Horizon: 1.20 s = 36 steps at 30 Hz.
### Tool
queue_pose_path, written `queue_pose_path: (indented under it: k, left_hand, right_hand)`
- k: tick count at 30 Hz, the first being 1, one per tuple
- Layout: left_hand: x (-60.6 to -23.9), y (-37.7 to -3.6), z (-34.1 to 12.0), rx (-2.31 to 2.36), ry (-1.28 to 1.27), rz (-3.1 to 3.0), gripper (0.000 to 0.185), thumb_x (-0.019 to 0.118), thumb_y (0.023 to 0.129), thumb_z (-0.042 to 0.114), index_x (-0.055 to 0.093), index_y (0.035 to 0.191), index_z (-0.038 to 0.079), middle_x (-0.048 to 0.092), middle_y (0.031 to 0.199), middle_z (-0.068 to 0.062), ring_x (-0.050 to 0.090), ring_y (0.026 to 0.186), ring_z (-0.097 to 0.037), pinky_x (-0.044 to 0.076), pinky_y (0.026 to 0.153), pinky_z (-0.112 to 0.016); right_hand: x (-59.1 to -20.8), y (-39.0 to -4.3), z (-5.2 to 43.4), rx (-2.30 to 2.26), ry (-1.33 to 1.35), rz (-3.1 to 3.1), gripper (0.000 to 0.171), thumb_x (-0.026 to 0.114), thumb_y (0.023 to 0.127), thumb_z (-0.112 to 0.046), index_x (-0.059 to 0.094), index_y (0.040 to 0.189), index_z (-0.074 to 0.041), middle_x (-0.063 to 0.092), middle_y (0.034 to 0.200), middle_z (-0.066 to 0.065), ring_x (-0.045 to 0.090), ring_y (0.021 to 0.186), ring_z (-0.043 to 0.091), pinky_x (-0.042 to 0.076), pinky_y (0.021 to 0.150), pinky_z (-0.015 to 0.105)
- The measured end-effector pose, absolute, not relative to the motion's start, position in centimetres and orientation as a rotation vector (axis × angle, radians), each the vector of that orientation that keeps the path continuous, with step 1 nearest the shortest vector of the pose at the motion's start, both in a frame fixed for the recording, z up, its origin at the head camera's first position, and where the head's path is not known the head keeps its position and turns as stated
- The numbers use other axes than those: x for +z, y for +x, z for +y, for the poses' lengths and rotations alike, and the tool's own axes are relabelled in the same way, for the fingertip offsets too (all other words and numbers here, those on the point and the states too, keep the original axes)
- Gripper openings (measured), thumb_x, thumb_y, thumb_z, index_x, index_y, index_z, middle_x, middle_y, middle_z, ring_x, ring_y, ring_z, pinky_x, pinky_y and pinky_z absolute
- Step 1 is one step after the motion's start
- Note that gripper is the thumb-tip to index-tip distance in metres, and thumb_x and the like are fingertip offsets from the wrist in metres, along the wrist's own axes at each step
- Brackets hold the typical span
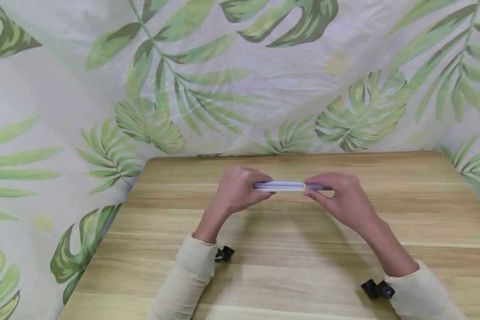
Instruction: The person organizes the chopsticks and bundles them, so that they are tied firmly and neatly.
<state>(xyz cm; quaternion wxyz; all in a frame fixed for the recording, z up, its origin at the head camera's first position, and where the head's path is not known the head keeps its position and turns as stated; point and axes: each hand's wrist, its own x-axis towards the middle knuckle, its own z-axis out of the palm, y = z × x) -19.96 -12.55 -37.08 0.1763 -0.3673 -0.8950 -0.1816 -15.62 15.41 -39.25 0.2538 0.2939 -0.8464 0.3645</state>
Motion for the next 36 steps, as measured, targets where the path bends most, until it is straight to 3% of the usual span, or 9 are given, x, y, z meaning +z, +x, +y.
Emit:
queue_pose_path:
  k: [4, 6, 11, 17, 29, 36]
  left_hand:
    - [-37.0, -19.7, -12.2, -0.493, -1.041, -2.541, 0.017, 0.093, 0.081, 0.030, 0.087, 0.096, 0.025, 0.081, 0.083, 0.011, 0.065, 0.061, -0.002, 0.045, 0.055, -0.022]
    - [-37.0, -19.6, -12.0, -0.485, -1.046, -2.544, 0.017, 0.094, 0.081, 0.031, 0.088, 0.096, 0.025, 0.082, 0.084, 0.011, 0.067, 0.063, -0.002, 0.046, 0.056, -0.022]
    - [-37.1, -19.6, -11.9, -0.510, -1.038, -2.559, 0.016, 0.093, 0.081, 0.029, 0.087, 0.095, 0.024, 0.082, 0.084, 0.011, 0.066, 0.063, -0.002, 0.046, 0.057, -0.022]
    - [-36.9, -19.6, -12.2, -0.554, -0.999, -2.599, 0.016, 0.093, 0.082, 0.030, 0.086, 0.096, 0.024, 0.080, 0.083, 0.012, 0.061, 0.063, -0.001, 0.046, 0.058, -0.024]
    - [-36.7, -19.6, -12.3, -0.604, -1.037, -2.610, 0.021, 0.093, 0.082, 0.027, 0.086, 0.101, 0.025, 0.081, 0.090, 0.012, 0.067, 0.071, -0.003, 0.050, 0.062, -0.026]
    - [-36.8, -19.5, -12.3, -0.580, -1.042, -2.581, 0.020, 0.093, 0.080, 0.023, 0.086, 0.099, 0.023, 0.082, 0.089, 0.010, 0.069, 0.071, -0.004, 0.052, 0.062, -0.028]
  right_hand:
    - [-39.6, -15.5, 14.2, 0.849, 0.852, -2.243, 0.029, 0.094, 0.077, -0.006, 0.086, 0.105, -0.008, 0.085, 0.098, 0.005, 0.080, 0.086, 0.025, 0.060, 0.080, 0.046]
    - [-39.7, -15.4, 13.9, 0.825, 0.868, -2.257, 0.029, 0.094, 0.078, -0.009, 0.085, 0.106, -0.008, 0.085, 0.098, 0.006, 0.079, 0.086, 0.026, 0.059, 0.079, 0.049]
    - [-39.1, -15.2, 14.5, 0.838, 0.811, -2.350, 0.035, 0.095, 0.079, -0.012, 0.084, 0.112, -0.006, 0.084, 0.103, 0.008, 0.080, 0.086, 0.022, 0.062, 0.071, 0.042]
    - [-38.6, -15.2, 15.6, 0.917, 0.776, -2.392, 0.026, 0.092, 0.081, -0.003, 0.084, 0.105, -0.009, 0.084, 0.100, 0.002, 0.080, 0.086, 0.017, 0.065, 0.075, 0.042]
    - [-39.3, -15.2, 15.3, 0.871, 0.769, -2.375, 0.022, 0.092, 0.083, -0.009, 0.084, 0.103, -0.010, 0.084, 0.097, 0.001, 0.079, 0.082, 0.015, 0.059, 0.067, 0.036]
    - [-40.0, -15.2, 14.6, 0.892, 0.781, -2.311, 0.024, 0.093, 0.081, -0.007, 0.084, 0.103, -0.008, 0.084, 0.098, 0.005, 0.080, 0.082, 0.018, 0.055, 0.066, 0.022]
